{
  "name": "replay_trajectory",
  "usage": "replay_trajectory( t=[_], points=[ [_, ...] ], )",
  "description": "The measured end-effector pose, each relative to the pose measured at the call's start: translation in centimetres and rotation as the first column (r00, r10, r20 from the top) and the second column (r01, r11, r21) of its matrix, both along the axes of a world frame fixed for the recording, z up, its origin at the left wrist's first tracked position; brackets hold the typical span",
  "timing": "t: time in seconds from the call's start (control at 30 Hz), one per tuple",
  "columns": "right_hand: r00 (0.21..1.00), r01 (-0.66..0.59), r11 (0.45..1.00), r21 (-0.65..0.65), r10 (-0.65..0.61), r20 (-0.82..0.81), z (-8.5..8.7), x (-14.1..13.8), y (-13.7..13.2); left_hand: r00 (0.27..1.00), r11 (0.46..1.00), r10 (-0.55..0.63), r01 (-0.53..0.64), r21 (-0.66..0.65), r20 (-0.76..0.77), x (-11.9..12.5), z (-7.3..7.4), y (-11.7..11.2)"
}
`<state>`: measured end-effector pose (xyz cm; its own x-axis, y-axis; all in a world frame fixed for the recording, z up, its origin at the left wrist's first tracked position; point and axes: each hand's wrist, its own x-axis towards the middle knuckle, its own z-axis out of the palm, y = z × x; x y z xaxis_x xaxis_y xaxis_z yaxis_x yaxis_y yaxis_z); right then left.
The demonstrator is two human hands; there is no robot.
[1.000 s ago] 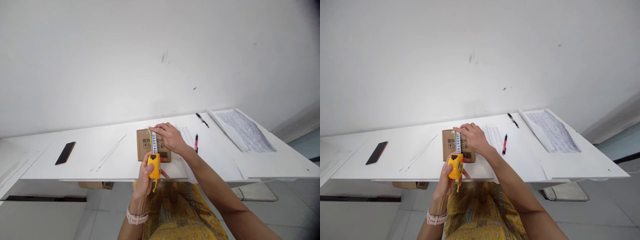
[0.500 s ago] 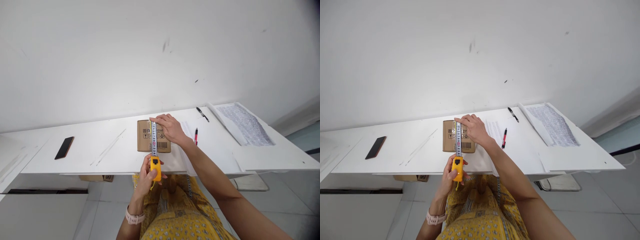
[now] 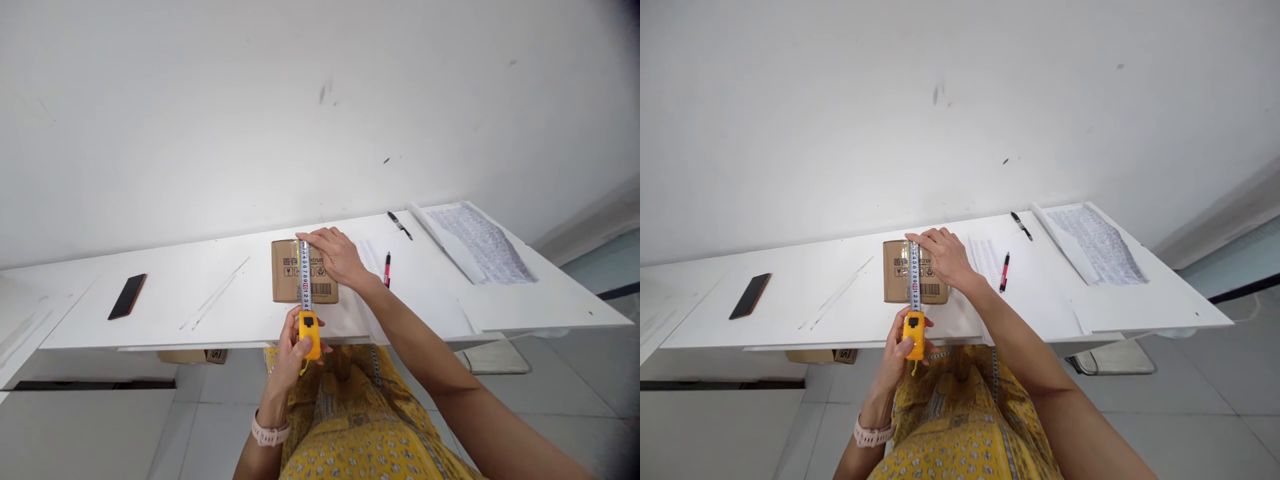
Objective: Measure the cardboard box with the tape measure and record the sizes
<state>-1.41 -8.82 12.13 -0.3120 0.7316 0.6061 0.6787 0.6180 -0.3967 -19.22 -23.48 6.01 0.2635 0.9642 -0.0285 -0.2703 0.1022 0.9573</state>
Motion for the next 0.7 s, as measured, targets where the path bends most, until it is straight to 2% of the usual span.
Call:
replay_trajectory(
  t=[0.1,0.17,0.27,0.33,0.4,0.43,0.53,0.6,0.7],
  points=[
    [0.998,0.034,0.997,0.071,-0.031,-0.052,-1.1,-0.8,-1.1,0.995,0.999,0.04,-0.039,-0.013,0.096,-1.5,1.0,-1.9],
    [0.997,0.032,0.991,0.132,-0.023,-0.07,-2.6,-2.1,-2.0,0.98,0.989,0.15,-0.15,-0.011,0.133,-3.0,2.0,-3.4],
    [0.992,-0.118,0.976,0.183,0.122,-0.01,-5.0,-4.5,-3.2,0.938,0.942,0.332,-0.336,0.023,0.1,-4.8,3.3,-5.0],
    [0.981,-0.175,0.974,0.144,0.184,-0.055,-5.5,-5.6,-4.0,0.926,0.926,0.374,-0.376,0.043,0.04,-5.1,3.8,-5.5],
    [0.953,-0.156,0.987,0.044,0.162,-0.256,-5.0,-5.5,-5.1,0.949,0.95,0.313,-0.312,0.029,-0.038,-4.9,3.8,-5.9],
    [0.913,-0.15,0.988,-0.025,0.129,-0.388,-4.3,-5.0,-5.8,0.965,0.968,0.249,-0.249,0.007,-0.079,-4.6,3.6,-6.1],
    [0.736,-0.23,0.951,-0.206,0.032,-0.676,-2.3,-1.4,-8.1,0.981,0.994,-0.009,-0.011,-0.106,-0.192,-3.9,2.2,-6.1],
    [0.677,-0.255,0.926,-0.278,-0.034,-0.735,-1.6,1.7,-9.8,0.949,0.979,-0.178,0.144,-0.145,-0.258,-3.3,1.3,-5.6],
    [0.671,-0.172,0.914,-0.368,-0.165,-0.723,-2.2,5.1,-12.2,0.87,0.93,-0.366,0.354,-0.101,-0.329,-1.8,0.6,-3.9]
  ],
)
